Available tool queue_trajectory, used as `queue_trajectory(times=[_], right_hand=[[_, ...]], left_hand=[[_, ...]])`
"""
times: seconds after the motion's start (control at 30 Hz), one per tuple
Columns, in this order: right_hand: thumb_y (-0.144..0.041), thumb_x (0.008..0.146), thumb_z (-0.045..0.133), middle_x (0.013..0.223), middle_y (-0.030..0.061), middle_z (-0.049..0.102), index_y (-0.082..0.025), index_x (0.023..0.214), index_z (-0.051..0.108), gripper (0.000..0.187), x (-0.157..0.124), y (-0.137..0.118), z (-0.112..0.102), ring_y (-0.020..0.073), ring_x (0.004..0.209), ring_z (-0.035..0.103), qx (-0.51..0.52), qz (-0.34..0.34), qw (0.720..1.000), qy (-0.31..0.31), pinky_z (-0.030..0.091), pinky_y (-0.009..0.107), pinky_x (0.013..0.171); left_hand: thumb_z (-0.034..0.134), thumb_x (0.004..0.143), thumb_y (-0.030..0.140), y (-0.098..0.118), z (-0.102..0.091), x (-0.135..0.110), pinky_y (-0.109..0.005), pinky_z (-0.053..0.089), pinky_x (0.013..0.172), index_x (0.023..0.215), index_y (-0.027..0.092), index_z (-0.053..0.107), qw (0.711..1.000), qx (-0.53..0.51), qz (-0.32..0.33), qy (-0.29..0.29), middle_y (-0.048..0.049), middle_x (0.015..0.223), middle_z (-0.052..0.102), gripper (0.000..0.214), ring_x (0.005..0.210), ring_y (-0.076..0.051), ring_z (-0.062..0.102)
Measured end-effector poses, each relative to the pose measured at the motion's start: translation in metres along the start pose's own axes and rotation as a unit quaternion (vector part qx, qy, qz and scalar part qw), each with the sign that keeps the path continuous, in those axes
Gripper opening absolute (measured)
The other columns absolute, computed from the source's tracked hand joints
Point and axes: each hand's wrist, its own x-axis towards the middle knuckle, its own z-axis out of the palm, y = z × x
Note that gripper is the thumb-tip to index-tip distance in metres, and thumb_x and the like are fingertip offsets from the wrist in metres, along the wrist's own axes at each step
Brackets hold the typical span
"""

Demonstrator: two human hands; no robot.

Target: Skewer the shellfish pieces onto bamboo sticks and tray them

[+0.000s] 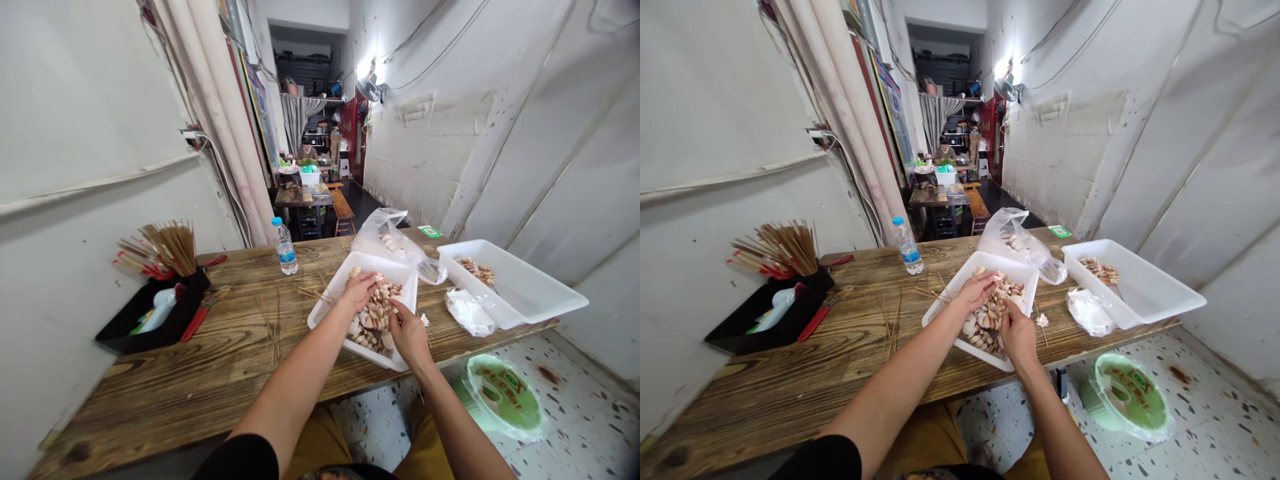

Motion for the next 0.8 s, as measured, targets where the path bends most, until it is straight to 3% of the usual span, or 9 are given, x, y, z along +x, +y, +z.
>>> queue_trajectory(times=[0.2, 0.47, 0.8], right_hand=[[-0.03, 0.085, 0.039, 0.073, 0.0087, 0.072, -0.013, 0.121, 0.068, 0.049, -0.0004, 0.0016, 0.0014, 0.021, 0.064, 0.066, -0.016, 0.0, 1.0, 0.007, 0.049, 0.029, 0.068], [-0.031, 0.084, 0.038, 0.072, 0.01, 0.073, -0.012, 0.119, 0.07, 0.051, -0.0018, 0.0037, 0.004, 0.021, 0.061, 0.065, -0.001, -0.011, 1.0, 0.02, 0.049, 0.03, 0.067], [-0.033, 0.085, 0.039, 0.077, 0.0119, 0.074, -0.014, 0.116, 0.072, 0.049, -0.0032, 0.0047, 0.0056, 0.0215, 0.064, 0.067, -0.01, -0.02, 0.998, 0.051, 0.05, 0.03, 0.066]], left_hand=[[0.062, 0.085, 0.005, 0.0005, -0.0015, 0.0017, -0.031, 0.051, 0.097, 0.09, 0.009, 0.067, 0.999, -0.042, -0.013, 0.0, -0.01, 0.087, 0.071, 0.008, 0.087, -0.015, 0.07], [0.063, 0.083, 0.003, 0.0016, -0.0028, 0.0045, -0.027, 0.053, 0.094, 0.078, 0.008, 0.066, 0.995, -0.097, -0.026, -0.005, -0.0094, 0.081, 0.072, 0.007, 0.08, -0.013, 0.07], [0.053, 0.088, 0.002, 0.0002, -0.0045, 0.007, -0.027, 0.052, 0.095, 0.078, 0.005, 0.068, 0.992, -0.118, -0.032, -0.026, -0.0116, 0.084, 0.071, 0.018, 0.083, -0.014, 0.07]])
